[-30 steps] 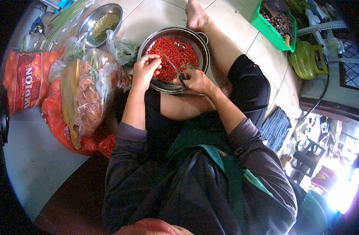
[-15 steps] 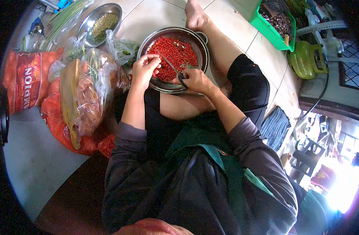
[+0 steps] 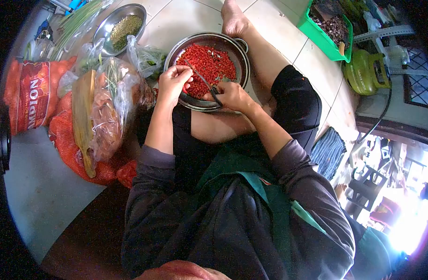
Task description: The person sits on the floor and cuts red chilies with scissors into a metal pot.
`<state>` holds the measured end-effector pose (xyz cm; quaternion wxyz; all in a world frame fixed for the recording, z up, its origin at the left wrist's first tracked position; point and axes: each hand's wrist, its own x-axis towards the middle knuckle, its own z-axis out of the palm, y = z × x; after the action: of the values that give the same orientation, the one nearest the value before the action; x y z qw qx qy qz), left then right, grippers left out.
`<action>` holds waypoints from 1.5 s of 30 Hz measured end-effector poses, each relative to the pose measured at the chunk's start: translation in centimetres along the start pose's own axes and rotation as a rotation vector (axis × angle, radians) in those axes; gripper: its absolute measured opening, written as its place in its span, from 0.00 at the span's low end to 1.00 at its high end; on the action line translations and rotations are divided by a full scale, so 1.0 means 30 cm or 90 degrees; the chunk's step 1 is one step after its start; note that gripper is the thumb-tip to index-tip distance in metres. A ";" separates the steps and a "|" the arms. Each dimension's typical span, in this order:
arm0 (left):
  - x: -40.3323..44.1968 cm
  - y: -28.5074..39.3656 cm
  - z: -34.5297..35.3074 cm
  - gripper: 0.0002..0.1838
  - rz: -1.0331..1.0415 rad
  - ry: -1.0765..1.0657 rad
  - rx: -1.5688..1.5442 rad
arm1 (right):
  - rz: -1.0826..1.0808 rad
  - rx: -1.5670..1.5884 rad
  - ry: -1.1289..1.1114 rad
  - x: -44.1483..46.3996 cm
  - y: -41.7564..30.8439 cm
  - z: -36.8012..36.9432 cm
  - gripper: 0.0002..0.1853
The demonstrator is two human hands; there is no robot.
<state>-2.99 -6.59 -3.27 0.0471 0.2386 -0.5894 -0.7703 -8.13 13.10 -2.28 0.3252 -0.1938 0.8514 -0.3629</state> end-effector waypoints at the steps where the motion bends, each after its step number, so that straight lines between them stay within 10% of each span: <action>1: 0.001 -0.001 0.000 0.05 0.000 -0.002 -0.001 | 0.003 0.007 0.001 -0.001 0.008 -0.001 0.31; 45: -0.007 -0.007 -0.001 0.07 0.045 -0.015 -0.054 | -0.042 0.093 -0.128 0.001 0.021 -0.030 0.32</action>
<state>-2.74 -6.49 -3.42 0.0769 0.2063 -0.5648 -0.7953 -8.84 13.95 -2.28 0.4103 -0.2328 0.7791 -0.4129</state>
